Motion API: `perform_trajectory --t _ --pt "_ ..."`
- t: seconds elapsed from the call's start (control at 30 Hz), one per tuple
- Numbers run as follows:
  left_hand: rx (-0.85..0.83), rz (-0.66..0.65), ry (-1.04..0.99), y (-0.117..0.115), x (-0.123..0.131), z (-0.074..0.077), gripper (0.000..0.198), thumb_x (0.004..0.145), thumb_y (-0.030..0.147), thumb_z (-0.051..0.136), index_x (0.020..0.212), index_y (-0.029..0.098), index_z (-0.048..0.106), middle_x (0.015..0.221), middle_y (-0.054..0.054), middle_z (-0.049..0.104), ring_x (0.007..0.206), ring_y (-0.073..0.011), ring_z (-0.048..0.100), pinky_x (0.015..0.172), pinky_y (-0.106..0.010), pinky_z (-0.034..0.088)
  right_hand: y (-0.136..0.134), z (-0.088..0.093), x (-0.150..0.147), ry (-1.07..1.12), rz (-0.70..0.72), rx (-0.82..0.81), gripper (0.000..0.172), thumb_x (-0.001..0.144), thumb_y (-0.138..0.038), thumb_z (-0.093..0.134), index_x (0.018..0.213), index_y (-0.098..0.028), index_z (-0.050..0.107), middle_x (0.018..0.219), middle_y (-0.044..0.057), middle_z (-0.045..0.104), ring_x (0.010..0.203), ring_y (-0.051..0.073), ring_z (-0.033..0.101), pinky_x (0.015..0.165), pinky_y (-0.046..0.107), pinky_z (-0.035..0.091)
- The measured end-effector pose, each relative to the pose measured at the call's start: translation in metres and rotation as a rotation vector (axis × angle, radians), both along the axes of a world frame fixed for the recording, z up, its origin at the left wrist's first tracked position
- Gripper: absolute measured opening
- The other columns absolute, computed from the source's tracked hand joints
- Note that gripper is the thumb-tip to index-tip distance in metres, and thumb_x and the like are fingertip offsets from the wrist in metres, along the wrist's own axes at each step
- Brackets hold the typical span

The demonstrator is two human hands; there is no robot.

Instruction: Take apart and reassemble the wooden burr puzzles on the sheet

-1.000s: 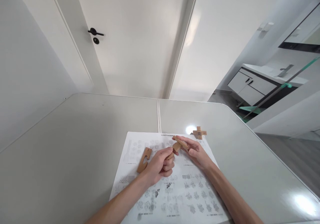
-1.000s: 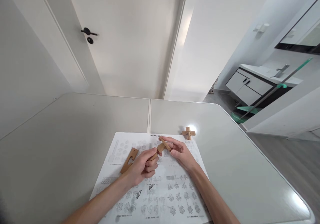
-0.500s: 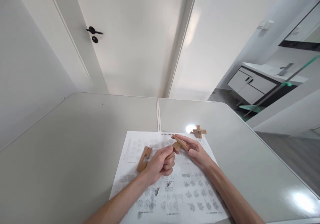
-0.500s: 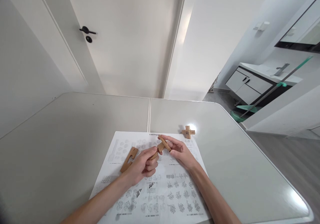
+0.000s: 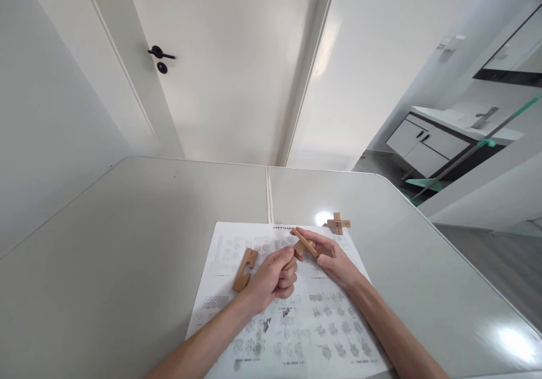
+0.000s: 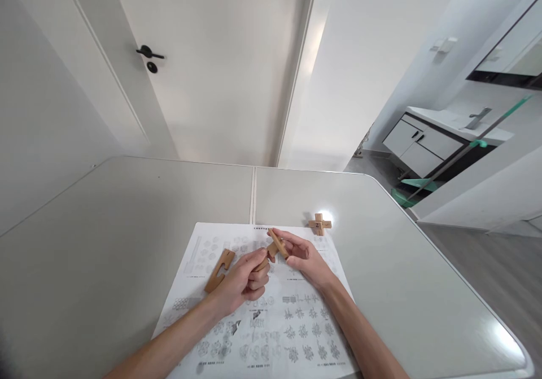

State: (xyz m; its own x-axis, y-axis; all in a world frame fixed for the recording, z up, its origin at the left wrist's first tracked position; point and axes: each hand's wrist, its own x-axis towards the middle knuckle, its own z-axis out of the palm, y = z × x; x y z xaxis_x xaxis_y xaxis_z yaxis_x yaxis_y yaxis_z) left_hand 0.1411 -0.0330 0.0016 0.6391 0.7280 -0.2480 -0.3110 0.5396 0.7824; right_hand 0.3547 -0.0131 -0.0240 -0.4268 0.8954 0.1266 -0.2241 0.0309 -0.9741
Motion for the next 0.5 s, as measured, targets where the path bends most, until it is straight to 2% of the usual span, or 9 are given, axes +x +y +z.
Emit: perform_trajectory --t 0.1,0.23,0.37,0.5 --pt "0.012 -0.023 0.012 -0.0004 -0.0008 0.0001 0.038 0.097 0.058 0.060 0.092 0.020 0.054 0.059 0.012 0.019 0.048 -0.0072 0.009 0.041 -0.020 0.012 0.0004 -0.0022 0.0024 -0.007 0.034 -0.003 0.072 0.080 -0.064 0.080 0.142 -0.029 0.066 0.136 0.013 0.069 0.096 0.028 0.064 0.102 0.051 0.046" --pt "0.009 -0.004 0.013 -0.0006 -0.0009 0.0020 0.039 0.096 0.058 0.061 0.090 0.021 0.053 0.059 0.012 0.019 0.048 -0.0072 0.009 0.041 -0.021 0.011 0.0003 -0.0030 0.0012 -0.015 0.022 -0.005 0.076 0.080 -0.066 0.079 0.144 -0.027 0.065 0.127 0.014 0.072 0.095 0.028 0.062 0.102 0.050 0.045" --pt "0.000 -0.005 0.001 0.0002 -0.0006 0.0011 0.038 0.096 0.058 0.062 0.092 0.020 0.054 0.059 0.012 0.021 0.048 -0.0074 0.009 0.042 -0.020 0.011 -0.0002 0.0001 -0.0014 0.010 0.023 0.005 0.076 0.077 -0.067 0.081 0.142 -0.030 0.066 0.133 0.012 0.069 0.094 0.026 0.062 0.099 0.046 0.047" --pt "-0.004 0.002 0.001 0.0006 -0.0006 -0.0013 0.040 0.095 0.056 0.064 0.085 0.021 0.048 0.060 0.011 0.022 0.049 -0.0072 0.011 0.042 -0.020 0.013 -0.0003 0.0017 -0.0015 -0.006 0.048 -0.005 0.077 0.075 -0.061 0.087 0.143 -0.032 0.065 0.141 0.010 0.065 0.099 0.025 0.063 0.100 0.045 0.048"
